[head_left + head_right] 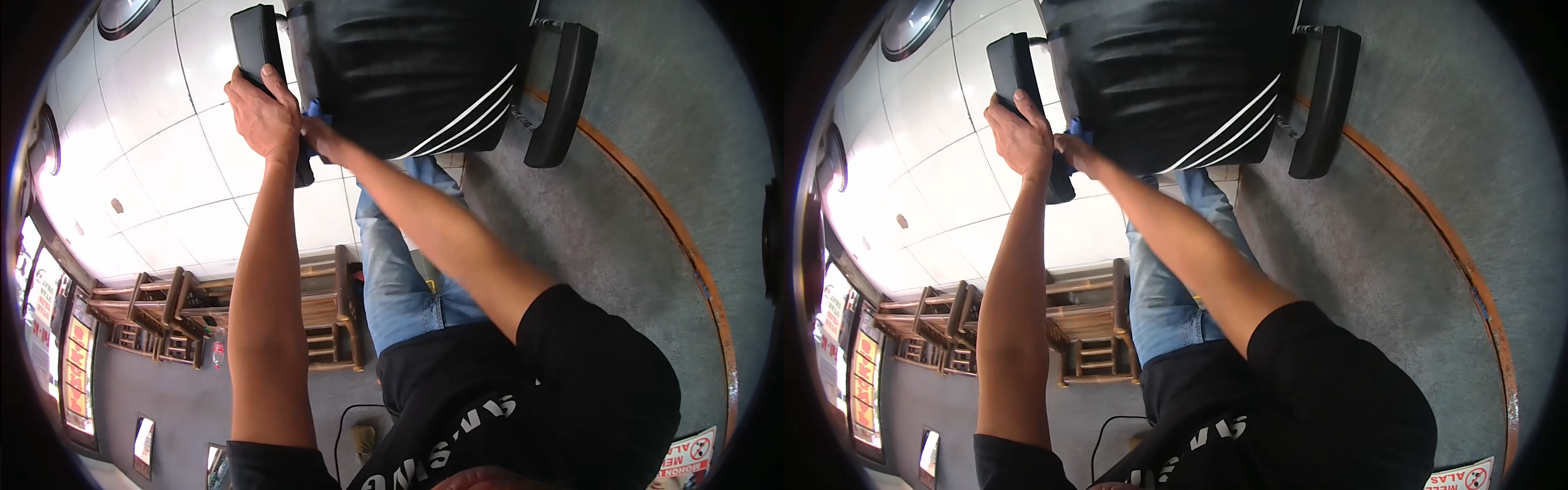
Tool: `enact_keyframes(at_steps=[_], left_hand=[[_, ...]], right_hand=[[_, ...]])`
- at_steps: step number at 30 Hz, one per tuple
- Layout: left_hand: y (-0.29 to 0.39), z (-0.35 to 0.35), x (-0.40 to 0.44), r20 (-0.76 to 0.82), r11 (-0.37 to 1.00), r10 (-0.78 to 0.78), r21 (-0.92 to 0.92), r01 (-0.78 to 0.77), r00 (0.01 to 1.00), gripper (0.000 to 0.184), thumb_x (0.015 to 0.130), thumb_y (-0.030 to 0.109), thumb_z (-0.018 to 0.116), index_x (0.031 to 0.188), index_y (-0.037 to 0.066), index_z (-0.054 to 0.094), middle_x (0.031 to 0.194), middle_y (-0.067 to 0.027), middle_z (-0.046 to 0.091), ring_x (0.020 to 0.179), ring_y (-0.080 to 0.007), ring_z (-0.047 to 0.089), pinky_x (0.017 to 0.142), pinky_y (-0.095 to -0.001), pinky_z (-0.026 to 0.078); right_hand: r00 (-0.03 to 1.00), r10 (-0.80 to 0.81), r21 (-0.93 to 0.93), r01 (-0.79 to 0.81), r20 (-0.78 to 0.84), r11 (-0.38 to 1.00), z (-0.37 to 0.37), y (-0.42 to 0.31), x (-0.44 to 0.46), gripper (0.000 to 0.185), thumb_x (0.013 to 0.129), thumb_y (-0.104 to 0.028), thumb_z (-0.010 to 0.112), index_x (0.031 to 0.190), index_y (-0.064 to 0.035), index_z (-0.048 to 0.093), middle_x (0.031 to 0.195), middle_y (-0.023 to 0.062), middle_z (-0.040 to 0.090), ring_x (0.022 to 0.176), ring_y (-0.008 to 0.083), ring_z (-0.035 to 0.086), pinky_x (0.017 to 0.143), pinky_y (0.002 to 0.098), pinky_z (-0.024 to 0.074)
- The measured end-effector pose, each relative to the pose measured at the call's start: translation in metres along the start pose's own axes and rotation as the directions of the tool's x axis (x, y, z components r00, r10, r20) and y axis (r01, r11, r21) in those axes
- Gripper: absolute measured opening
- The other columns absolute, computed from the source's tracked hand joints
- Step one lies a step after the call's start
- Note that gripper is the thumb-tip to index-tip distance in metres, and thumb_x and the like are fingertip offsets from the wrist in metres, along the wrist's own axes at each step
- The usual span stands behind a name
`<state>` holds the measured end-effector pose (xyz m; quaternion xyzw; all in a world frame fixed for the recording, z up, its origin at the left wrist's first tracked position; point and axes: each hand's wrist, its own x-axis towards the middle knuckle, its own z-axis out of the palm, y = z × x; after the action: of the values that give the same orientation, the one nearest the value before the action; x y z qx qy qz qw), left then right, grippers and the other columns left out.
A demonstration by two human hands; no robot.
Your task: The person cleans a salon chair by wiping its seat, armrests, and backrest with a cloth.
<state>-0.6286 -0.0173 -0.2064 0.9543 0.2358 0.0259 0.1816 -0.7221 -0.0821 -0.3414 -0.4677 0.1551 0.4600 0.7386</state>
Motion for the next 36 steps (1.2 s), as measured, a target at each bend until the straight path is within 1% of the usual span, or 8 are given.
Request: enact_keyframes(at_steps=[4,10,15,22,27,30,33,36], left_hand=[[0.007,0.002,-0.008,0.019,1.0,-0.004,0.005,0.004,1.0,0.058,0.106,0.044,0.047,0.138,-0.005,0.048,0.124,-0.0224,0.056,0.114,-0.0426,0.06,0.093,-0.0486,0.05],[0.015,0.001,-0.01,0.028,0.999,-0.018,0.029,0.017,0.999,0.058,0.106,0.046,0.043,0.137,-0.003,0.047,0.124,-0.0219,0.055,0.112,-0.0432,0.061,0.091,-0.05,0.052],[0.016,0.009,-0.015,0.004,0.998,0.03,0.052,-0.031,1.0,0.057,0.107,0.046,0.041,0.136,-0.003,0.046,0.126,-0.0223,0.053,0.11,-0.0443,0.061,0.088,-0.0516,0.053],[0.013,0.013,-0.018,0.053,0.996,-0.001,0.09,-0.004,0.999,0.057,0.108,0.047,0.039,0.135,-0.003,0.045,0.124,-0.0231,0.052,0.11,-0.045,0.06,0.087,-0.0523,0.052],[0.015,0.016,-0.017,0.039,0.996,0.026,0.079,-0.029,0.999,0.059,0.108,0.049,0.037,0.136,-0.004,0.044,0.124,-0.0237,0.051,0.109,-0.0453,0.06,0.087,-0.0517,0.052],[0.014,0.016,-0.017,0.024,0.997,0.044,0.068,-0.045,0.999,0.06,0.109,0.048,0.037,0.136,-0.004,0.044,0.123,-0.0239,0.052,0.108,-0.0453,0.06,0.087,-0.0514,0.052],[0.01,0.016,-0.015,0.01,0.996,0.068,0.057,-0.068,0.998,0.059,0.109,0.047,0.038,0.136,-0.005,0.044,0.123,-0.024,0.052,0.108,-0.0457,0.06,0.087,-0.0517,0.052],[0.013,0.012,-0.017,0.019,0.997,0.056,0.045,-0.056,0.998,0.059,0.109,0.046,0.039,0.137,-0.005,0.044,0.124,-0.0243,0.053,0.109,-0.0466,0.06,0.088,-0.052,0.052]], right_hand=[[0.926,0.068,0.449,0.115,-0.371,0.886,0.018,0.025,-0.044,0.034,0.107,-0.026,0.048,0.131,-0.0065,0.061,0.117,0.0012,0.064,0.11,0.0141,0.056,0.103,0.0352,0.0418],[0.769,0.312,0.567,0.078,-0.557,0.82,0.04,-0.019,-0.13,0.041,0.109,-0.031,0.05,0.144,-0.0099,0.051,0.138,0.0012,0.056,0.124,0.0137,0.053,0.112,0.036,0.0376],[0.92,0.272,0.647,-0.027,-0.281,0.762,0.021,0.019,-0.051,0.047,0.108,-0.029,0.048,0.152,-0.014,0.05,0.144,0.005,0.058,0.13,0.0171,0.053,0.111,0.0343,0.0389],[0.908,0.273,0.611,-0.023,-0.319,0.791,0.014,0.003,-0.019,0.037,0.101,-0.027,0.05,0.129,-0.0121,0.069,0.114,0.0042,0.068,0.104,0.0146,0.062,0.089,0.0322,0.0482],[0.899,0.138,0.423,0.057,-0.415,0.904,0.027,0.01,-0.058,0.027,0.102,-0.021,0.053,0.113,-0.0083,0.074,0.104,0.0092,0.074,0.098,0.0181,0.069,0.087,0.0352,0.0526],[0.774,-0.324,-0.451,0.056,-0.544,0.891,0.012,0.001,-0.07,0.024,0.099,-0.019,0.055,0.106,-0.0113,0.076,0.096,0.0189,0.075,0.09,0.0303,0.074,0.08,0.0409,0.056],[0.5,-0.477,-0.503,0.093,-0.723,0.859,-0.009,-0.045,-0.075,0.022,0.097,-0.019,0.057,0.101,-0.0048,0.073,0.089,0.0224,0.073,0.087,0.0449,0.071,0.075,0.0493,0.0579],[0.471,-0.492,-0.274,0.458,-0.732,0.846,-0.035,-0.109,-0.033,0.031,0.103,-0.024,0.057,0.121,-0.0027,0.069,0.102,0.0071,0.072,0.092,0.0144,0.064,0.085,0.0298,0.0506]])
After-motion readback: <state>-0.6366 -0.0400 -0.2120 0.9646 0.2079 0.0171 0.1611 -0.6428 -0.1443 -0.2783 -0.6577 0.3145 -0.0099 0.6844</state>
